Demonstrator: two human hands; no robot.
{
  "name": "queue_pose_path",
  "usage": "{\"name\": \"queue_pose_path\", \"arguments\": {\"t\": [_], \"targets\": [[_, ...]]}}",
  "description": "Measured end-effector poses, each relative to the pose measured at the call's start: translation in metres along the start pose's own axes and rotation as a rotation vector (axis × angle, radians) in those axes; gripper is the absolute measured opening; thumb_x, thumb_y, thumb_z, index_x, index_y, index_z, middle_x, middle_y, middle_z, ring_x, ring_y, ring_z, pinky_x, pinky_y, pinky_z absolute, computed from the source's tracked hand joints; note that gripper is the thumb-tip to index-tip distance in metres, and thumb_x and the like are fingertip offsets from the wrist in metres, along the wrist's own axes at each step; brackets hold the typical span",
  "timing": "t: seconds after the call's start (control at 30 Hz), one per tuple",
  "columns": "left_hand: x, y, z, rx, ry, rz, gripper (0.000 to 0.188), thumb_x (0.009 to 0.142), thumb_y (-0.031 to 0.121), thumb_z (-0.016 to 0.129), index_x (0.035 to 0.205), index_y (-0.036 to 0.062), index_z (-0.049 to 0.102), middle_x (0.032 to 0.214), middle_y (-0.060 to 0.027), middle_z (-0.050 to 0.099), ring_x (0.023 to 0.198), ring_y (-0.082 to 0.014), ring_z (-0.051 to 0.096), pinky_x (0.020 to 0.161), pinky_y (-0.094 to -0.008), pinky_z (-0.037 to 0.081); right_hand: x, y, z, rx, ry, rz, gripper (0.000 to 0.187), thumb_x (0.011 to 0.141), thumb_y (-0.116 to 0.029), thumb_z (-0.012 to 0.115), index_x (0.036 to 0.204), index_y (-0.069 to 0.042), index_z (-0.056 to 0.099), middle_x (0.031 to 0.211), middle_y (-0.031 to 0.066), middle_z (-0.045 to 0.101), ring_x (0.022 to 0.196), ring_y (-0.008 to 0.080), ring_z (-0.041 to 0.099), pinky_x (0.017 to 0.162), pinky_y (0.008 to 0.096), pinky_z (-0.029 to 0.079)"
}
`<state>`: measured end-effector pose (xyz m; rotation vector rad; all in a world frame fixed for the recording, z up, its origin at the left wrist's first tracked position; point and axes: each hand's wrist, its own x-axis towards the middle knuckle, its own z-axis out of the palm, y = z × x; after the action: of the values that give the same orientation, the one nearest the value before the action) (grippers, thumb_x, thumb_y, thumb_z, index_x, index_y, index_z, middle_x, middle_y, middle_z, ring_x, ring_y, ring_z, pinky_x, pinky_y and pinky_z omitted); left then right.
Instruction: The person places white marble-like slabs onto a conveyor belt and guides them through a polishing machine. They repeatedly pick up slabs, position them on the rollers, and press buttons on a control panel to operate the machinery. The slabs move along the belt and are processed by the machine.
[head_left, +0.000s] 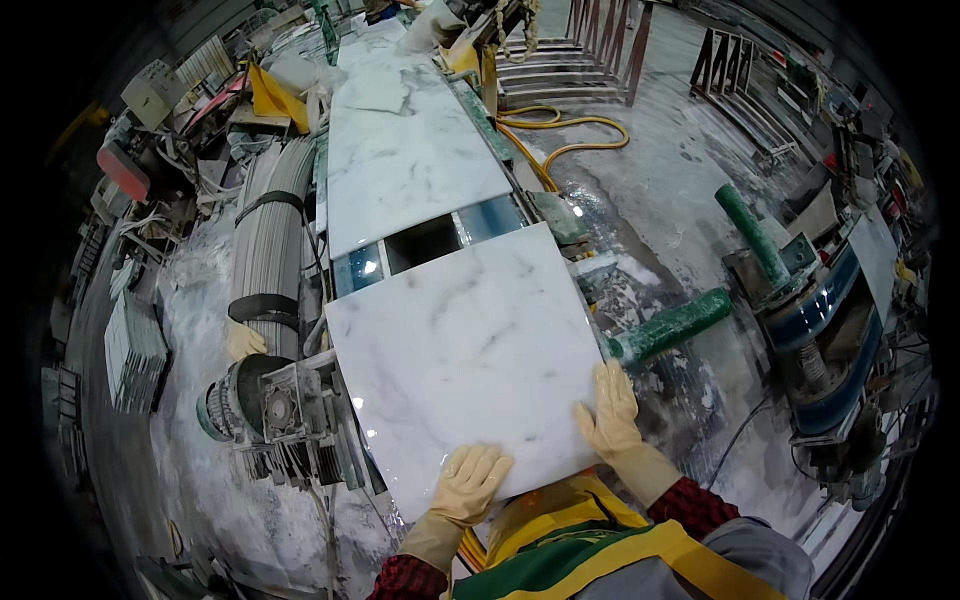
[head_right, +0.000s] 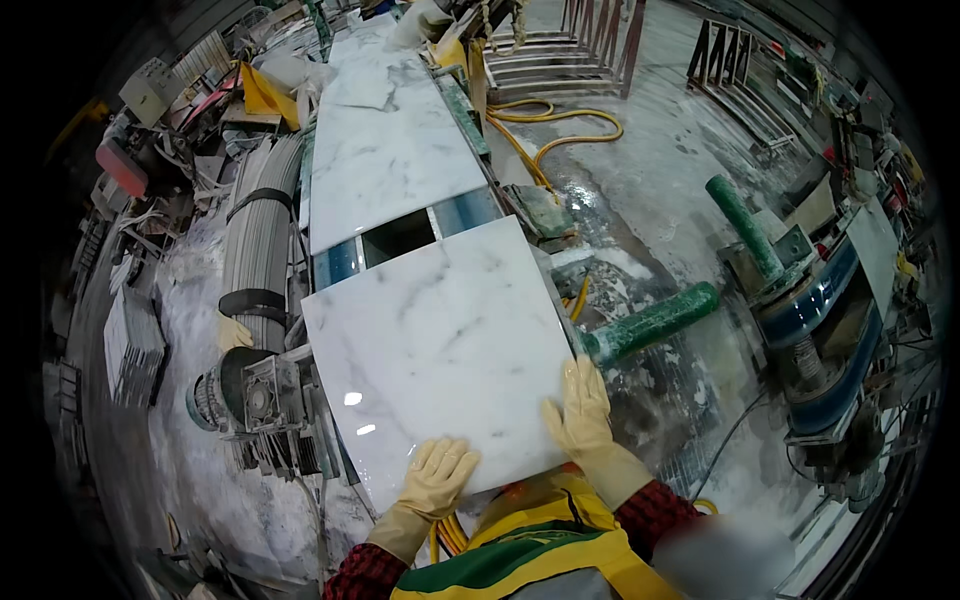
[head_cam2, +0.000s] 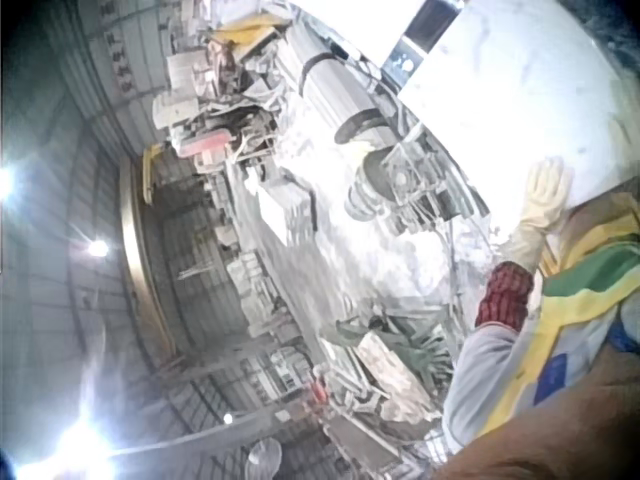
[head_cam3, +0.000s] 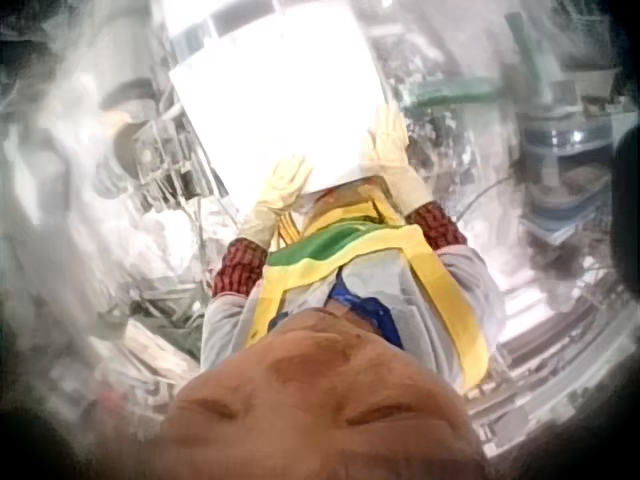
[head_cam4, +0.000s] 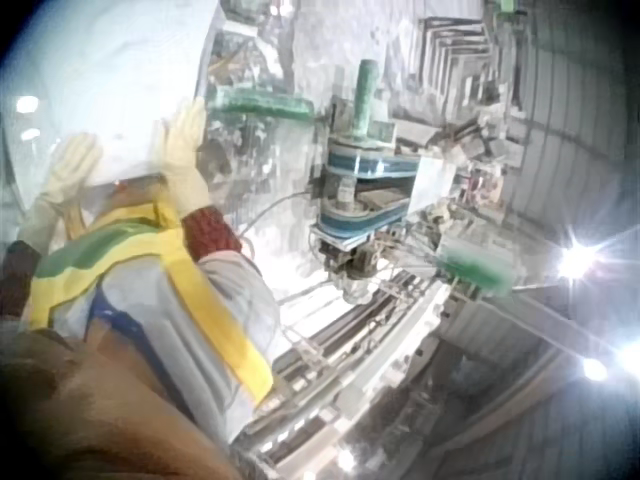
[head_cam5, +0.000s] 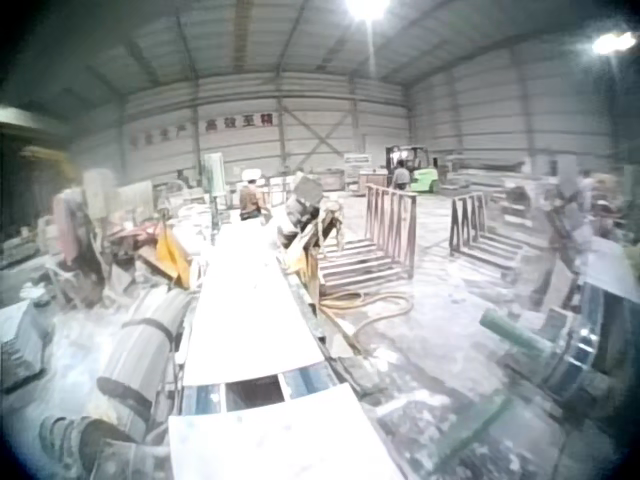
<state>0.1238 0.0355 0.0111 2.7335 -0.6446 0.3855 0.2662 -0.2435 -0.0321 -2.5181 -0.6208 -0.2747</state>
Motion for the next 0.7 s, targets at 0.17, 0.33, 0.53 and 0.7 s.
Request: {"name": "queue_pose_path", "arguments": {"t": [0.17, 0.33, 0.53, 0.7], "targets": [[-0.003, -0.001, 0.006, -0.023, 0.009, -0.007, 0.047, 0.073, 0.013, 0.064, 0.120, 0.0051, 0.068, 0.122, -0.0144, 0.066, 0.112, -0.0315, 0.062, 0.098, -0.0437, 0.049, 0.131, 0.014, 0.024, -0.093, 0.088, -0.192, 0.077, 0.095, -0.035, 0.066, 0.151, 0.011, 0.041, 0.156, 0.0379, 0.039, 0.144, 0.0506, 0.040, 0.123, 0.0549, 0.030], [-0.009, 0.002, 0.012, 0.001, 0.021, -0.018, 0.050, 0.071, 0.012, 0.066, 0.121, 0.0055, 0.068, 0.125, -0.0142, 0.065, 0.115, -0.0318, 0.061, 0.100, -0.0440, 0.048, 0.240, 0.012, 0.048, -0.093, 0.070, -0.143, 0.076, 0.098, -0.041, 0.059, 0.154, 0.007, 0.040, 0.160, 0.0327, 0.037, 0.151, 0.0431, 0.035, 0.126, 0.0493, 0.024], [-0.017, 0.005, 0.013, -0.087, 0.013, -0.036, 0.058, 0.069, 0.008, 0.065, 0.126, 0.0044, 0.067, 0.130, -0.0173, 0.063, 0.119, -0.0345, 0.060, 0.104, -0.0471, 0.048, 0.159, 0.023, 0.030, -0.054, 0.012, -0.175, 0.072, 0.097, -0.034, 0.063, 0.152, 0.008, 0.042, 0.158, 0.0340, 0.040, 0.148, 0.0460, 0.038, 0.124, 0.0493, 0.029], [-0.026, 0.004, 0.012, -0.088, 0.069, -0.024, 0.058, 0.071, 0.012, 0.067, 0.128, 0.0023, 0.065, 0.133, -0.0185, 0.063, 0.120, -0.0352, 0.061, 0.104, -0.0484, 0.048, -0.033, 0.014, -0.041, 0.086, -0.070, -0.278, 0.073, 0.092, -0.019, 0.069, 0.151, 0.012, 0.040, 0.150, 0.0389, 0.045, 0.134, 0.0559, 0.048, 0.116, 0.0568, 0.037]]}}
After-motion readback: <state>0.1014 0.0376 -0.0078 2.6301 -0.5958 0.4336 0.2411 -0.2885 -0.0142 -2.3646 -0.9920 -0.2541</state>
